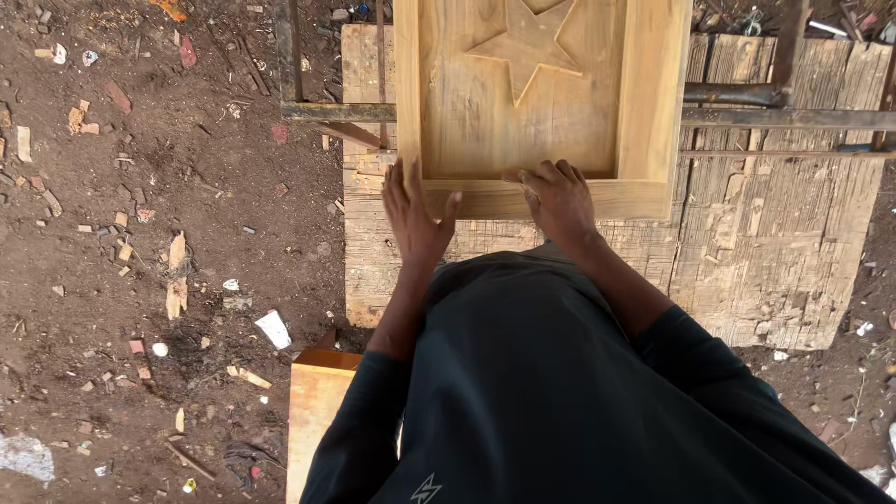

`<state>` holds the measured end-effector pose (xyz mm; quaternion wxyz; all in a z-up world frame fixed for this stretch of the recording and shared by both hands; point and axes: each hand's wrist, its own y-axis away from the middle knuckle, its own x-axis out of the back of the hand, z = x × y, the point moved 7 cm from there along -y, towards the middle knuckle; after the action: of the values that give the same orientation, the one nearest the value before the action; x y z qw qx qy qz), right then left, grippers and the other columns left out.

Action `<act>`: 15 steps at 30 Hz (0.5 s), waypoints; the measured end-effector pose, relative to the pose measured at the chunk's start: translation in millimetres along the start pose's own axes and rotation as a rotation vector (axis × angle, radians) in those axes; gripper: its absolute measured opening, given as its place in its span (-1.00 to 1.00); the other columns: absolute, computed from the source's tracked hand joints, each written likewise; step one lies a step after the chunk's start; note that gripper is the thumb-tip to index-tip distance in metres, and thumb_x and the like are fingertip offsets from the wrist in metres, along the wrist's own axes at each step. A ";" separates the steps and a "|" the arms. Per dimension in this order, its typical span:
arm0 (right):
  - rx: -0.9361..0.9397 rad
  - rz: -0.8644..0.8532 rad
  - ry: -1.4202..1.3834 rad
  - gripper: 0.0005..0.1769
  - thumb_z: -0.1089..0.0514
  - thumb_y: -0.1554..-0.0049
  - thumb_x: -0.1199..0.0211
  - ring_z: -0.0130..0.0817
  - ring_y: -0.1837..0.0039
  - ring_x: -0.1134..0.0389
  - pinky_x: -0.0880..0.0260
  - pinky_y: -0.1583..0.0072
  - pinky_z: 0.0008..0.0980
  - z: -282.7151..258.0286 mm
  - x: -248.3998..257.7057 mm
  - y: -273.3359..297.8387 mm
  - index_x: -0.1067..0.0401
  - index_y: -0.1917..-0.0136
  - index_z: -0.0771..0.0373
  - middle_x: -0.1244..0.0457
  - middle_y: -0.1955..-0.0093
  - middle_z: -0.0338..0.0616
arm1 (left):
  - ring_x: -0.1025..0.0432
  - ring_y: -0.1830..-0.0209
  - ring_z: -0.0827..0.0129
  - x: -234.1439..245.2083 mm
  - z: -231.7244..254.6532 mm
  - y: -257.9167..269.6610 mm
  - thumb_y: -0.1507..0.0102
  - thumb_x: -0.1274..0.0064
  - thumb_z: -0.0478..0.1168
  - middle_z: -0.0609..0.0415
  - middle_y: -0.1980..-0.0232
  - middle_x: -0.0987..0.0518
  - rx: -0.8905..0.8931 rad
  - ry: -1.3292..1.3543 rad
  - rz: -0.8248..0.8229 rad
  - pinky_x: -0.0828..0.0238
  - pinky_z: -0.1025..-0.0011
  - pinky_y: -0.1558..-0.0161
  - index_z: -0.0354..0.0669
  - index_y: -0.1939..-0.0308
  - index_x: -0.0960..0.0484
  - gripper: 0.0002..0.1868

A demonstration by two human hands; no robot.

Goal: The person sands a wooden board with a carved star using a sanding block. They move the block across the flat surface and along the edges, then flip the board to sand the other side.

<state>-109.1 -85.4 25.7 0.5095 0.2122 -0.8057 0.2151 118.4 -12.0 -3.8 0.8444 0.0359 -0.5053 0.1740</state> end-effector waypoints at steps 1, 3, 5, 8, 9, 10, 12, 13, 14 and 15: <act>0.011 0.010 -0.032 -0.72 0.22 -0.14 -0.38 -0.21 -0.13 -0.30 -0.36 -0.27 -0.15 -0.7 1.9 -0.7 -0.58 -0.16 0.19 -0.28 -0.04 -0.20 | 0.24 -0.64 -0.22 -8.2 1.3 -6.3 -0.36 0.13 0.36 -0.38 -0.62 0.04 0.020 -0.032 -0.043 0.25 -0.24 -0.52 -0.17 -0.59 -0.05 -0.07; 0.025 0.044 -0.051 -0.71 0.24 -0.16 -0.36 -0.23 -0.13 -0.30 -0.38 -0.25 -0.16 -0.9 7.6 -2.3 -0.59 -0.17 0.14 -0.29 -0.04 -0.22 | 0.36 -0.68 -0.21 -20.7 3.5 -10.5 -0.37 0.29 0.44 -0.36 -0.66 0.15 0.036 -0.111 -0.092 0.40 -0.26 -0.55 -0.08 -0.65 0.04 -0.04; 0.034 0.090 -0.024 -0.66 0.27 -0.16 -0.34 -0.25 -0.10 -0.29 -0.40 -0.20 -0.18 0.8 15.9 -3.7 -0.60 -0.20 0.07 -0.28 -0.03 -0.21 | 0.41 -0.72 -0.13 -29.5 4.6 -12.4 -0.38 0.46 0.48 -0.26 -0.71 0.16 0.030 -0.206 -0.105 0.50 -0.26 -0.59 0.01 -0.68 0.06 -0.06; 0.026 0.183 0.012 -0.68 0.29 -0.26 -0.32 -0.32 -0.04 -0.26 -0.41 -0.05 -0.27 7.1 33.5 0.5 -0.63 -0.25 0.01 -0.29 0.00 -0.26 | 0.41 -0.73 -0.12 -33.5 4.4 -8.8 -0.39 0.50 0.49 -0.22 -0.72 0.17 0.020 -0.180 -0.078 0.51 -0.26 -0.61 -0.02 -0.68 0.06 -0.04; -0.008 0.200 0.010 -0.68 0.29 -0.27 -0.32 -0.31 -0.04 -0.25 -0.41 -0.05 -0.25 10.3 37.8 2.4 -0.63 -0.25 0.01 -0.27 0.03 -0.24 | 0.42 -0.73 -0.12 -34.2 3.5 -6.9 -0.39 0.49 0.49 -0.21 -0.72 0.17 0.010 -0.208 -0.097 0.51 -0.27 -0.60 -0.01 -0.68 0.05 -0.04; -0.041 0.217 0.009 -0.68 0.29 -0.27 -0.32 -0.29 -0.04 -0.23 -0.41 -0.04 -0.22 12.7 42.2 4.8 -0.63 -0.24 0.02 -0.24 0.05 -0.22 | 0.42 -0.73 -0.11 -34.2 3.4 -4.7 -0.38 0.49 0.49 -0.20 -0.72 0.17 0.001 -0.236 -0.117 0.51 -0.28 -0.59 0.00 -0.68 0.04 -0.04; -0.075 0.227 0.013 -0.68 0.31 -0.25 -0.32 -0.25 -0.02 -0.21 -0.40 -0.02 -0.22 14.3 46.1 -0.1 -0.64 -0.22 0.04 -0.22 0.10 -0.20 | 0.42 -0.72 -0.11 -30.8 2.2 -13.3 -0.38 0.49 0.49 -0.19 -0.72 0.16 -0.023 -0.245 -0.130 0.50 -0.29 -0.59 0.01 -0.67 0.02 -0.05; -0.081 0.207 0.019 -0.68 0.32 -0.23 -0.32 -0.24 0.00 -0.21 -0.39 0.00 -0.23 13.4 45.3 -0.3 -0.65 -0.21 0.05 -0.21 0.11 -0.20 | 0.41 -0.72 -0.11 -29.9 2.5 -15.8 -0.38 0.49 0.50 -0.20 -0.72 0.16 -0.032 -0.221 -0.135 0.48 -0.29 -0.58 0.01 -0.67 0.02 -0.05; -0.087 0.188 0.026 -0.67 0.34 -0.21 -0.31 -0.22 0.02 -0.21 -0.38 0.02 -0.24 12.2 43.3 -0.7 -0.66 -0.19 0.07 -0.21 0.13 -0.20 | 0.41 -0.72 -0.11 -29.7 2.6 -18.2 -0.38 0.50 0.50 -0.20 -0.72 0.16 -0.042 -0.198 -0.139 0.47 -0.29 -0.58 0.01 -0.67 0.02 -0.05; -0.071 0.157 0.018 -0.72 0.32 -0.17 -0.33 -0.21 -0.01 -0.22 -0.39 -0.01 -0.22 9.2 40.7 2.1 -0.64 -0.14 0.12 -0.22 0.11 -0.19 | 0.40 -0.72 -0.11 -29.3 3.3 -17.5 -0.38 0.50 0.50 -0.21 -0.72 0.16 -0.049 -0.191 -0.130 0.45 -0.28 -0.59 0.01 -0.67 0.02 -0.05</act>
<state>-132.9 -93.9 59.0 0.5053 0.1282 -0.8224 0.2277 108.9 -36.7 -25.6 0.8027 0.0644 -0.5840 0.1024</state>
